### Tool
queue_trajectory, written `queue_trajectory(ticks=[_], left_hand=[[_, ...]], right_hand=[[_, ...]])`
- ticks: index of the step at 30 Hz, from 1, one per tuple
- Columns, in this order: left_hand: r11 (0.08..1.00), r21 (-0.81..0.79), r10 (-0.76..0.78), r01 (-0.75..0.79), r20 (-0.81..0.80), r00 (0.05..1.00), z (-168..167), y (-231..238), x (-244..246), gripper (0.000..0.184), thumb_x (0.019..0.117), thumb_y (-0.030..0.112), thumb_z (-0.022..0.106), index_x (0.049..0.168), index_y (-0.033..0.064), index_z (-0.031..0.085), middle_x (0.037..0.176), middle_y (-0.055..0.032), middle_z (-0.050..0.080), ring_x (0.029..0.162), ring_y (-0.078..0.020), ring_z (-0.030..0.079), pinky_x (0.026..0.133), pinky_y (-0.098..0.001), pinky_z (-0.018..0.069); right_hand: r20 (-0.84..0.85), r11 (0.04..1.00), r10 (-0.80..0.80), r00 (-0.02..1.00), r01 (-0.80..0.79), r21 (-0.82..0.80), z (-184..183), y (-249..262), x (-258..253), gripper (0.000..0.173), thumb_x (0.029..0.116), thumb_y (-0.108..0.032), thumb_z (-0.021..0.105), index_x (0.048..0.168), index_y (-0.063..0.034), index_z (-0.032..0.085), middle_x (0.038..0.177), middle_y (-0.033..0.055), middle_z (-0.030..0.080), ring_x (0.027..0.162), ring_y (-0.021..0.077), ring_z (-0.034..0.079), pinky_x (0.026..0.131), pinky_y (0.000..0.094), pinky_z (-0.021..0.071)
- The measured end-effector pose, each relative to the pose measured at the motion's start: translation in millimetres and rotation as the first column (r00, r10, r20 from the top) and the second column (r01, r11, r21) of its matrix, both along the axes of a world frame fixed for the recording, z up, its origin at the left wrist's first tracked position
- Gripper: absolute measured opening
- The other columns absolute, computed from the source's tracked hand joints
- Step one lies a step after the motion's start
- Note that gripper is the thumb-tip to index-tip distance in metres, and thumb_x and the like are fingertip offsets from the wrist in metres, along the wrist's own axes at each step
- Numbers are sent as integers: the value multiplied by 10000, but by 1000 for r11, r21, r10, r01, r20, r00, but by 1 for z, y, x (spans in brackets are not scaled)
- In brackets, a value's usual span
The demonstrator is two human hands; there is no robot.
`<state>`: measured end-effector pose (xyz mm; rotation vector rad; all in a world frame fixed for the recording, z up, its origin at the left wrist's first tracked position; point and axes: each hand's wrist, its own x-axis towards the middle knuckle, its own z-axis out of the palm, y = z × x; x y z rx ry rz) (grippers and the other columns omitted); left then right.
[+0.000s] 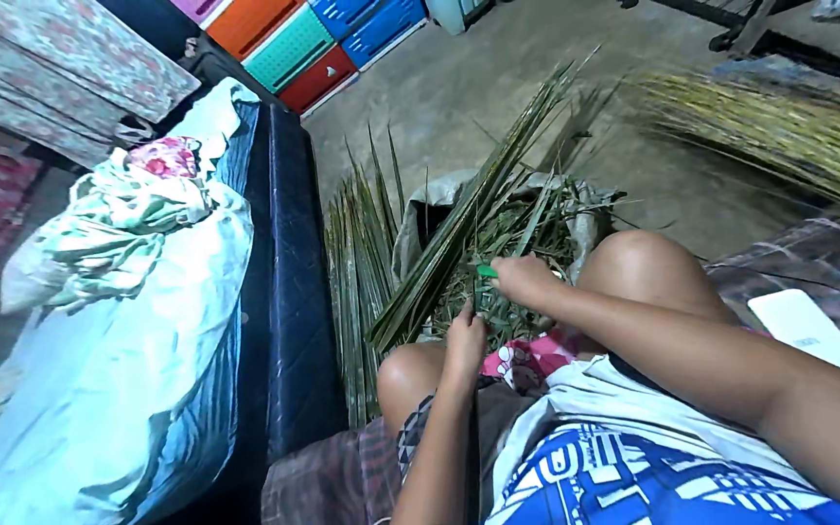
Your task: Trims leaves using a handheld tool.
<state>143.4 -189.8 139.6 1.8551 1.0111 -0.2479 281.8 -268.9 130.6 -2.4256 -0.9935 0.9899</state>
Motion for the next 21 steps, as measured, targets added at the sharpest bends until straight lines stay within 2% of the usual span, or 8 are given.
queue_trajectory(ticks=[4, 6, 9, 11, 13, 16, 18, 21], left_hand=[[998, 67, 16, -15, -7, 1000, 1, 2, -3, 326, 1090, 112, 387, 1311, -27, 582, 846, -84, 616, 634, -123, 518, 606, -309, 452], [996, 82, 20, -20, -1, 1000, -2, 2, -5, 399, 1089, 105, 383, 1444, -6, 525, 848, -93, 581, 639, -143, 495, 605, -324, 442], [993, 108, -37, 41, -37, 999, -4, 1, -5, 359, 1102, 134, 371, 1363, -22, 560, 963, -138, 669, 758, -178, 603, 723, -364, 507], [994, 89, -58, 62, -37, 998, -4, -1, -4, 423, 1114, 144, 352, 1486, -16, 475, 1024, -175, 685, 787, -209, 618, 745, -381, 511], [994, 88, -60, 63, -34, 998, -3, -3, -2, 461, 1117, 149, 343, 1554, 10, 392, 987, -159, 685, 734, -184, 596, 702, -350, 500], [996, 79, -47, 48, -15, 999, -2, -2, -3, 462, 1116, 149, 344, 1555, 14, 391, 909, -121, 675, 664, -149, 559, 642, -318, 477], [998, 63, -19, 20, -5, 1000, -2, 2, -3, 450, 1119, 151, 347, 1541, 9, 413, 873, -99, 665, 608, -127, 513, 579, -297, 441], [997, 65, 37, -37, 1, 999, -1, 5, -4, 352, 1089, 107, 380, 1367, -26, 549, 834, -76, 618, 604, -114, 510, 581, -296, 452]], right_hand=[[-227, 984, 168, 959, -151, 93, 5, -17, -32, 345, 1097, -247, 448, 1146, 42, 631, 1089, 266, 651, 1059, 424, 642, 880, 624, 481], [-237, 981, 189, 953, -173, 87, 8, -20, -40, 337, 1098, -245, 445, 1146, 32, 630, 1086, 252, 654, 1055, 413, 645, 879, 610, 486], [-95, 982, 187, 978, -186, 12, 4, -16, -36, 352, 1097, -247, 464, 1242, 43, 603, 1211, 285, 655, 1170, 465, 635, 937, 649, 486], [-20, 991, 119, 993, -119, -53, -1, -10, -24, 367, 1095, -234, 472, 1313, 42, 579, 1264, 298, 645, 1205, 487, 622, 964, 661, 481], [21, 996, 20, 1000, -18, -86, -6, -3, -7, 368, 1097, -232, 479, 1343, 24, 579, 1272, 291, 650, 1207, 484, 626, 959, 660, 488], [2, 998, -32, 999, 32, -56, -5, -2, 6, 347, 1094, -268, 491, 1282, -2, 609, 1216, 268, 672, 1169, 461, 647, 935, 654, 498], [-100, 999, 49, 994, -46, 27, -2, -7, -3, 353, 1087, -264, 482, 1212, 27, 639, 1158, 277, 668, 1123, 453, 646, 924, 654, 485], [-231, 978, 199, 952, -178, 109, -1, -17, -30, 340, 1092, -239, 455, 1121, 47, 637, 1059, 263, 651, 1027, 420, 644, 866, 616, 483]])
